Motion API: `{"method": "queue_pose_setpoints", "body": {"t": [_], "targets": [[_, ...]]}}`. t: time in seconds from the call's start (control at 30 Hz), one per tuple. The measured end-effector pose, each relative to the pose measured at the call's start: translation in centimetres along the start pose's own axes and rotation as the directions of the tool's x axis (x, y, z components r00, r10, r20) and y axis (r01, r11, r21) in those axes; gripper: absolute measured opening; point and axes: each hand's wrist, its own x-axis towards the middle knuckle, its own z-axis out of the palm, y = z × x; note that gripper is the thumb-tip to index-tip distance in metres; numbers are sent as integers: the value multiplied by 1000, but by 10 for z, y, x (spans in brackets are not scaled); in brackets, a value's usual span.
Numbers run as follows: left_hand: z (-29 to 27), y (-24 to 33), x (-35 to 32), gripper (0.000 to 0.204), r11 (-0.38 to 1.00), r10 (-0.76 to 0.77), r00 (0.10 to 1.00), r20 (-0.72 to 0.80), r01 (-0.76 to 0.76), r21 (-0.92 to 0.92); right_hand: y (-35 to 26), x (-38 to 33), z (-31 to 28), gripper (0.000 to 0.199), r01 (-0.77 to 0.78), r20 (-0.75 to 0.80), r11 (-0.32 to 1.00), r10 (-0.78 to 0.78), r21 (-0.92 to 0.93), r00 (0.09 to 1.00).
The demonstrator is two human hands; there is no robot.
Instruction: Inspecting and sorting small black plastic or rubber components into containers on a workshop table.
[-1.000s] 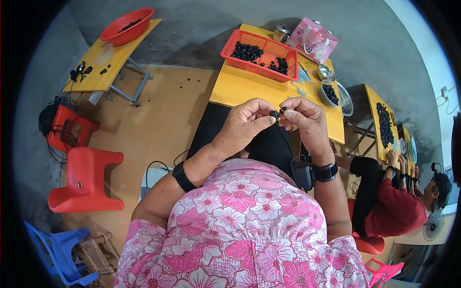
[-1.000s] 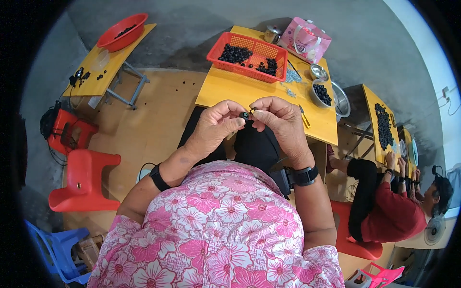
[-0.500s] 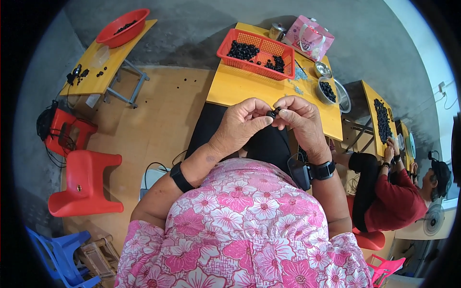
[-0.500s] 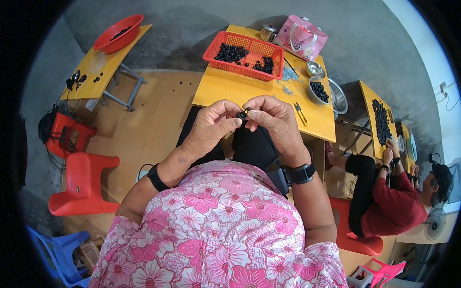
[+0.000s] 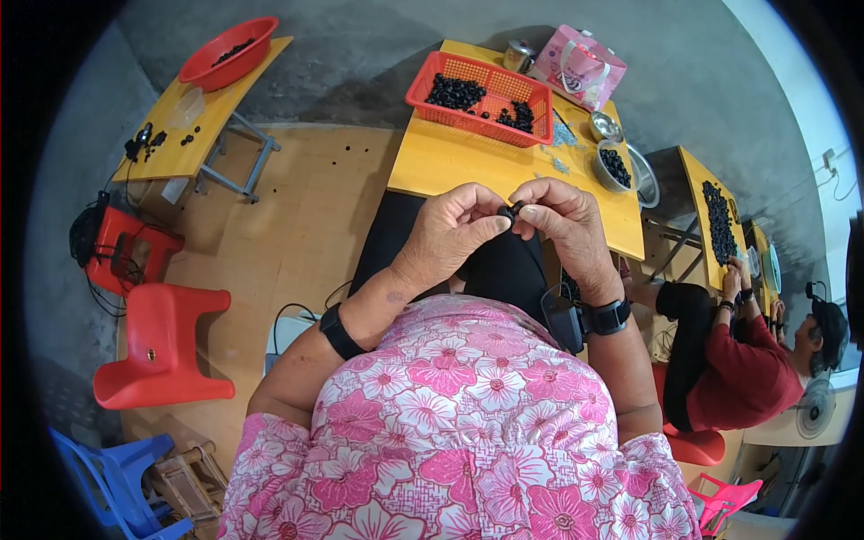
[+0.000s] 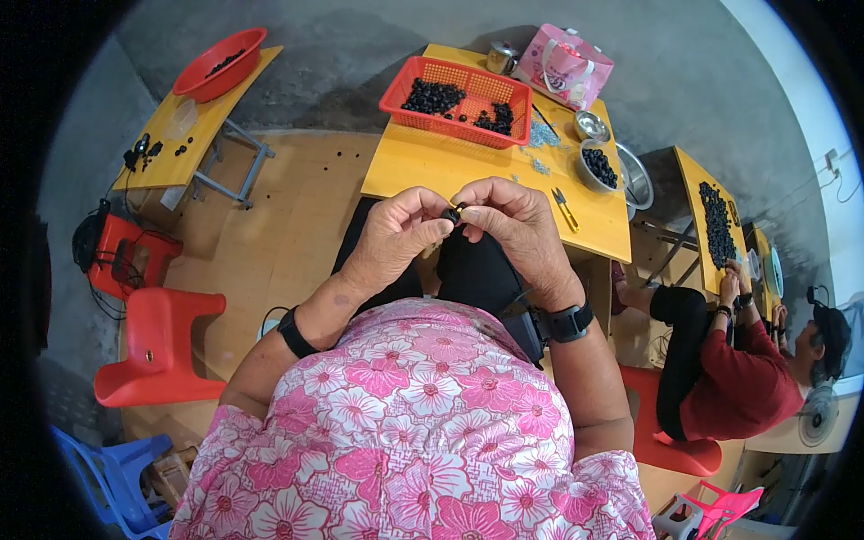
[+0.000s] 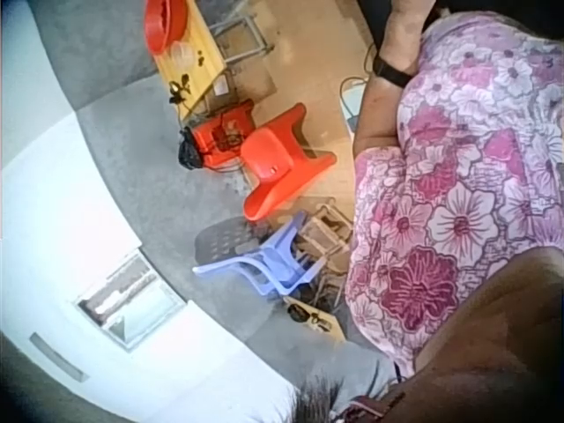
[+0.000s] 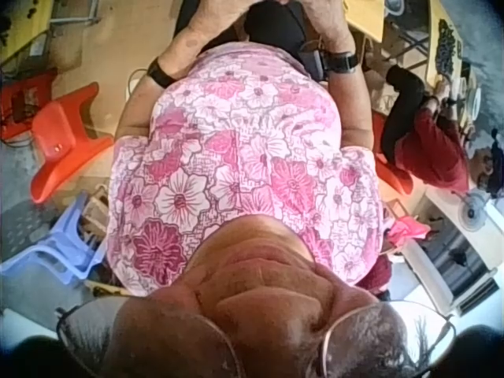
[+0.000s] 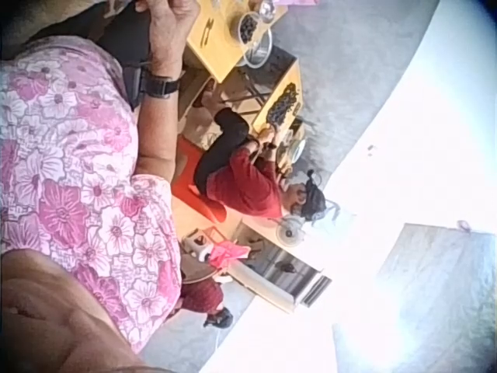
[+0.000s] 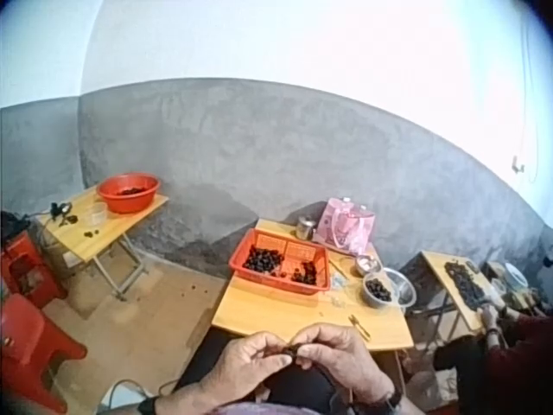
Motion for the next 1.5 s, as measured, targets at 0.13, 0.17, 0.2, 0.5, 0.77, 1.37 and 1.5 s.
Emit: {"method": "queue_pose_setpoints", "body": {"t": [0.13, 0.17, 0.2, 0.5, 0.77, 1.37, 1.5], "targets": [[0, 1, -1, 13, 999, 4, 1000, 5, -4, -38, 0, 1, 1, 12, 11, 5, 1000, -11, -15, 1000], [0, -1, -1, 13, 1000, -5, 1000, -3, 4, -23, 0, 1, 1, 12, 11, 7, 1000, -11, -15, 1000], [0, -2, -1, 14, 1000, -13, 1000, -12, 13, -9, 0, 1, 0, 11, 14, 9, 999, -14, -28, 1000], [-3, 2, -2, 13, 999, -41, 999, -10, 41, 1, 13, 1, 6, 10, 108, -32, 992, -110, -62, 993], [-1, -4, -5, 13, 991, -64, 998, -25, 61, -118, 27, -1, 7, 9, 107, -62, 993, -103, 54, 993], [2, -12, -5, 10, 996, -19, 994, -108, 10, -84, 53, -1, 19, 19, 212, -231, 970, -181, 121, 956], [1, -12, -7, 10, 999, -13, 996, -93, 8, -53, 52, -3, 17, 18, 126, -201, 963, -78, 238, 976]]}}
